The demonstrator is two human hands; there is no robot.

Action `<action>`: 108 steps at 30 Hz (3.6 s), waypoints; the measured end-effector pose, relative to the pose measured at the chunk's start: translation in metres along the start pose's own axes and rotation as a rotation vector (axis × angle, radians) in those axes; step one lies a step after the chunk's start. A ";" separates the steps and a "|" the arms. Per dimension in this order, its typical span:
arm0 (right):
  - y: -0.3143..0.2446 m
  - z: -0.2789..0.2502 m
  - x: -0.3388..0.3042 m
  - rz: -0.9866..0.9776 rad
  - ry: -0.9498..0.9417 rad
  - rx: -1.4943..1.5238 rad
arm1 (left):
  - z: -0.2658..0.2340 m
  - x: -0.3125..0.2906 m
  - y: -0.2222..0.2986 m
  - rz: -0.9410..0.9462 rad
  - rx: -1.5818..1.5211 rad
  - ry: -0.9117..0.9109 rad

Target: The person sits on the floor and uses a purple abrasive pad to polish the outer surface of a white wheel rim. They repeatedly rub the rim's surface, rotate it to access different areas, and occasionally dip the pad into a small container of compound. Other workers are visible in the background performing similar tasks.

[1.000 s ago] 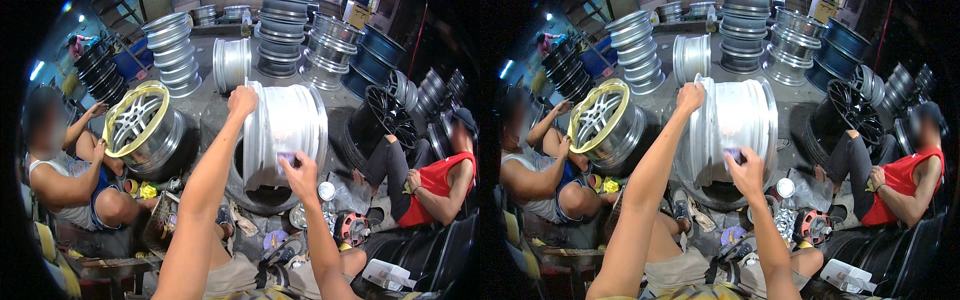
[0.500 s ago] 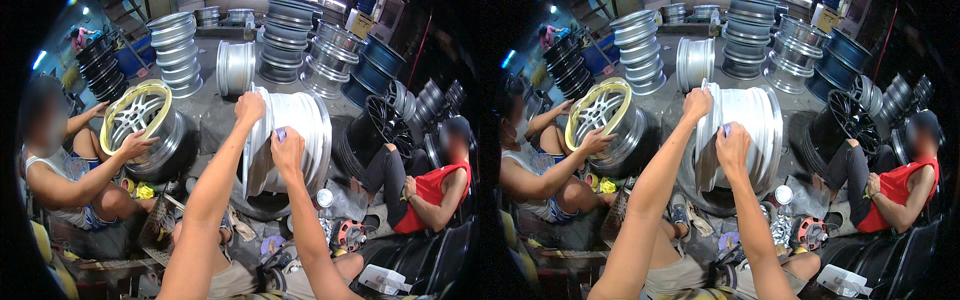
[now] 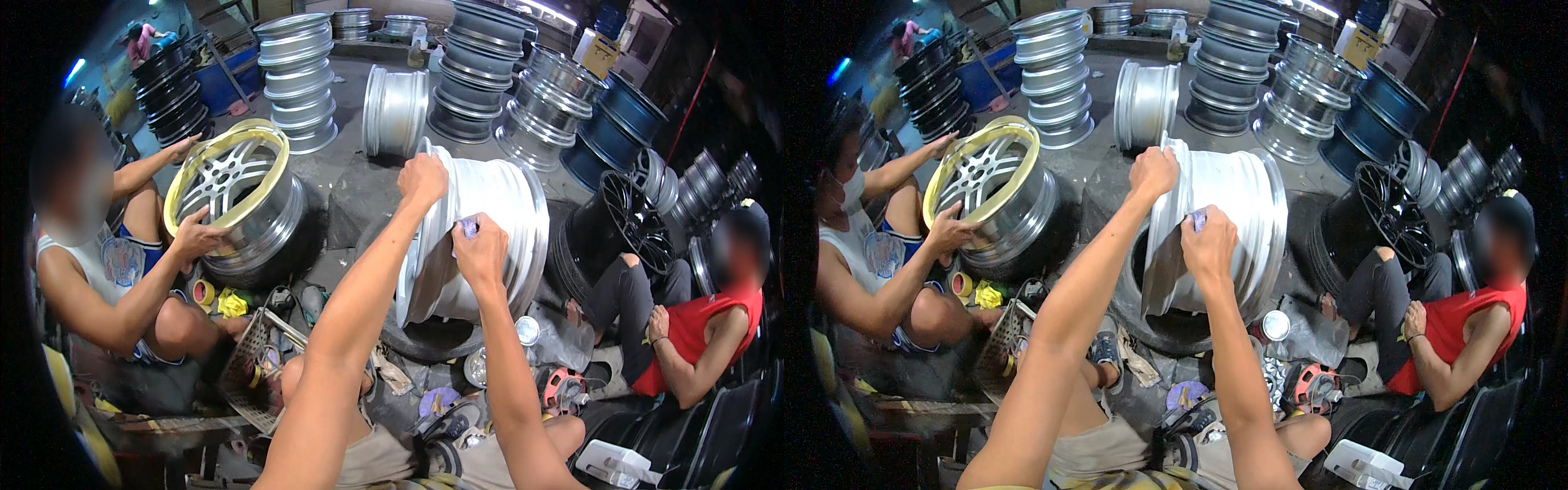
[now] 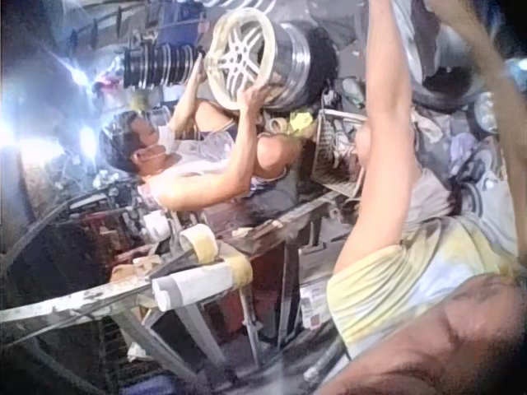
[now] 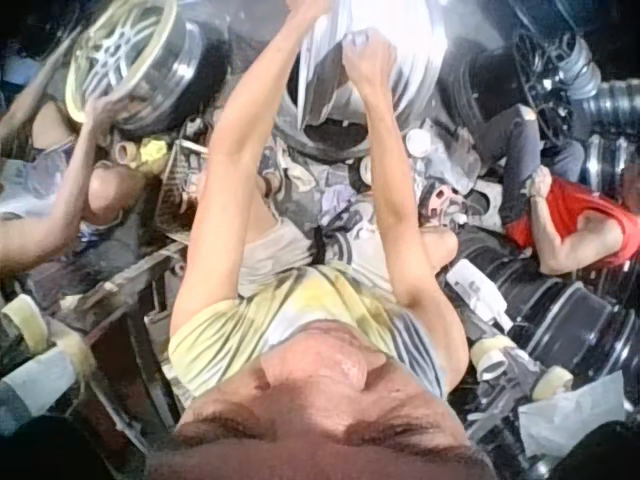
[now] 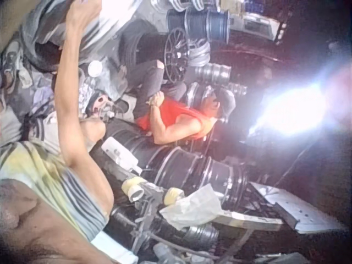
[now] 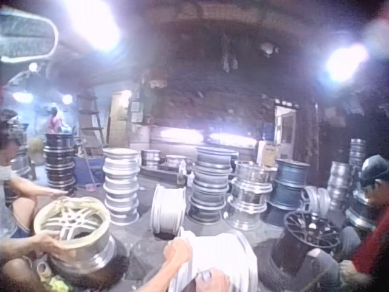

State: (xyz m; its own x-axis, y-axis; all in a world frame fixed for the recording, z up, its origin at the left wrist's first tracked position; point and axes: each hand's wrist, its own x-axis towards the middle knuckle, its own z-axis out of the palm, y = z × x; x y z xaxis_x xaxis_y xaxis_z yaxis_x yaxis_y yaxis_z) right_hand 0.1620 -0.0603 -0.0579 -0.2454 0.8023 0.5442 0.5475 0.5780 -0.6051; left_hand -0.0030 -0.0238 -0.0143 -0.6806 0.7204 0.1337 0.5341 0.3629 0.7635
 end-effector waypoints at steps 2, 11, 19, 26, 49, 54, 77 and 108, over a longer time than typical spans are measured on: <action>-0.005 0.004 0.015 0.055 -0.028 0.005 | 0.002 0.002 -0.001 0.015 -0.003 -0.014; -0.015 -0.006 0.016 0.078 -0.045 -0.015 | 0.000 -0.001 0.003 -0.017 -0.037 -0.028; -0.009 -0.004 0.006 0.069 -0.052 -0.018 | 0.002 -0.001 -0.003 -0.006 -0.050 -0.009; -0.011 -0.009 0.004 0.093 -0.033 -0.053 | 0.001 -0.007 -0.001 0.005 -0.057 -0.004; -0.011 -0.012 0.017 0.133 -0.107 -0.063 | 0.001 -0.003 -0.005 0.015 -0.061 0.002; -0.009 -0.011 0.017 0.049 -0.037 -0.107 | 0.003 -0.001 -0.001 0.032 -0.052 0.007; 0.000 -0.009 -0.010 0.057 -0.088 -0.012 | 0.001 -0.005 -0.003 -0.008 0.002 -0.017; -0.005 -0.013 -0.004 0.076 -0.055 0.000 | 0.005 0.000 -0.009 0.089 0.057 0.049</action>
State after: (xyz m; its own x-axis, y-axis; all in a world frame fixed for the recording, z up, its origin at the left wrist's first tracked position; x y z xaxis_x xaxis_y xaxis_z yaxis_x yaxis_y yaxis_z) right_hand 0.1706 -0.0682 -0.0491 -0.2469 0.8506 0.4643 0.5660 0.5154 -0.6434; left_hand -0.0057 -0.0244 -0.0245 -0.6524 0.7218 0.2309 0.6198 0.3329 0.7106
